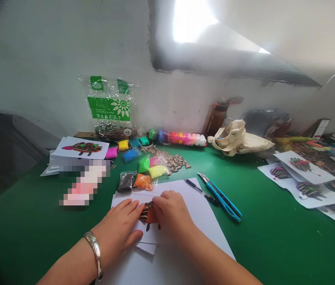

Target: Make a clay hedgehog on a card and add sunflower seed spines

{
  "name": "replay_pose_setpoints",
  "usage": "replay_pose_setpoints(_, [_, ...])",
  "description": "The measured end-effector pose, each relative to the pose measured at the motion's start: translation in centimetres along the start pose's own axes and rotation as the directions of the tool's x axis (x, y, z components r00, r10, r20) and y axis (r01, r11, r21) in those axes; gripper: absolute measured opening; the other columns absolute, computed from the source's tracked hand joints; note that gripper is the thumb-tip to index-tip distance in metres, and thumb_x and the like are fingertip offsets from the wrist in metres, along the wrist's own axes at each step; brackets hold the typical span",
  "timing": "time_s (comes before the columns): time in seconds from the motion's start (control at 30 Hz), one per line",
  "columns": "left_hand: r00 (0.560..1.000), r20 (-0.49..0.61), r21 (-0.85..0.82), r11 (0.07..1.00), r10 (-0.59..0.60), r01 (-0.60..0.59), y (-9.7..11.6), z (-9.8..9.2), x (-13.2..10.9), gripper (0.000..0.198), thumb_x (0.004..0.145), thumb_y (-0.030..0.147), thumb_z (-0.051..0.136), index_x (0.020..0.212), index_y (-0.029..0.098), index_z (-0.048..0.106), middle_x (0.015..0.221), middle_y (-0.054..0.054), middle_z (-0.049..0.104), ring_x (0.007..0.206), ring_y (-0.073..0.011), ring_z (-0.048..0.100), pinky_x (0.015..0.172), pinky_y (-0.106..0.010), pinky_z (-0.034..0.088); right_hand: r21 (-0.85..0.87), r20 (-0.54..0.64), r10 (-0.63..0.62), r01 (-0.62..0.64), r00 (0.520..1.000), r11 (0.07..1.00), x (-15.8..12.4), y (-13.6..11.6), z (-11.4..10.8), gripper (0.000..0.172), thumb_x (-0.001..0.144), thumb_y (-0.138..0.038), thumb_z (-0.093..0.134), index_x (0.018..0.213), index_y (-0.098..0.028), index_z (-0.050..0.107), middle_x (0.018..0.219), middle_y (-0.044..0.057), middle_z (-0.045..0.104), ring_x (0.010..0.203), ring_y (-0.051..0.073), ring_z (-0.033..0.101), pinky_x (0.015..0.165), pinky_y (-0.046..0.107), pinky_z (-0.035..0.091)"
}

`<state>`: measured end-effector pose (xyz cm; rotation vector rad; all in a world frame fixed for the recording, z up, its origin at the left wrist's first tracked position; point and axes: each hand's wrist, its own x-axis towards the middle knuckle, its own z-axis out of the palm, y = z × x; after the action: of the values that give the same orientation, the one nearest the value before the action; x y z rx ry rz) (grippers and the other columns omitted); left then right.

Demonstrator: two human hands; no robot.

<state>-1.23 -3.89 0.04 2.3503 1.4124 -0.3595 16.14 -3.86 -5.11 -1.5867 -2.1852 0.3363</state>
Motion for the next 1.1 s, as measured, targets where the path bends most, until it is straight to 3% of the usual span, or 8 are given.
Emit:
replay_pose_setpoints(0.13, [0.999,0.001,0.007,0.999,-0.034,0.034,0.3,0.1,0.1,0.06,0.081,0.03,0.056,0.138,0.018,0.043,0.146,-0.013,0.039,0.136,-0.0352,0.029,0.103,-0.06,0.034,-0.007,0.015,-0.019,0.019,1.0,1.0,0.2,-0.2,0.0,0.025,0.089,-0.016,0.054,0.066,-0.019,0.064,0.072,0.001,0.059,0.068,0.013,0.049,0.064,0.025,0.03])
replay_pose_setpoints(0.27, [0.999,-0.004,0.0,0.999,-0.033,0.033,0.4,0.1,0.2,0.056,0.083,0.029,0.055,0.137,0.017,0.044,0.144,-0.012,0.042,0.135,-0.0337,0.031,0.103,-0.057,0.036,0.005,0.005,-0.021,0.021,1.0,1.0,0.2,-0.1,0.2,0.024,0.087,-0.015,0.056,0.065,-0.018,0.063,0.071,0.001,0.059,0.069,0.012,0.049,0.065,0.025,0.029])
replay_pose_setpoints(0.47, [0.986,-0.164,-0.031,0.999,-0.016,0.011,0.1,0.2,0.2,0.032,0.089,0.027,0.049,0.117,0.018,0.062,0.117,-0.011,0.063,0.117,-0.0291,0.051,0.099,-0.045,0.041,0.037,-0.024,-0.009,0.01,1.0,0.999,-0.1,0.4,0.5,0.023,0.088,-0.016,0.055,0.067,-0.019,0.064,0.074,0.001,0.059,0.072,0.013,0.05,0.067,0.025,0.029])
replay_pose_setpoints(0.6, [0.961,-0.275,-0.056,0.998,-0.026,0.011,-0.2,0.1,0.6,0.026,0.091,0.024,0.046,0.105,0.019,0.066,0.106,-0.008,0.067,0.107,-0.0262,0.056,0.094,-0.04,0.044,0.053,-0.092,-0.006,0.011,0.996,0.999,-0.1,0.7,0.6,0.02,0.085,-0.015,0.056,0.068,-0.02,0.065,0.074,0.001,0.059,0.073,0.014,0.049,0.066,0.025,0.029])
replay_pose_setpoints(0.73, [0.964,-0.267,-0.066,0.997,0.016,-0.035,-0.5,0.4,1.3,0.023,0.091,0.024,0.047,0.099,0.021,0.069,0.096,-0.006,0.069,0.098,-0.0249,0.058,0.086,-0.037,0.046,0.039,-0.062,-0.024,0.027,0.998,0.999,0.0,0.6,0.5,0.022,0.084,-0.013,0.057,0.063,-0.018,0.062,0.071,0.001,0.057,0.069,0.012,0.047,0.064,0.025,0.028])
replay_pose_setpoints(1.1, [0.951,-0.308,-0.086,0.995,0.015,-0.043,-0.9,1.1,2.3,0.028,0.092,0.021,0.044,0.099,0.022,0.071,0.096,-0.006,0.067,0.093,-0.0226,0.057,0.084,-0.034,0.046,0.027,-0.056,-0.105,0.107,0.993,0.994,0.2,-0.3,0.9,0.02,0.081,-0.015,0.061,0.062,-0.019,0.062,0.068,0.0,0.059,0.066,0.011,0.045,0.062,0.026,0.024])
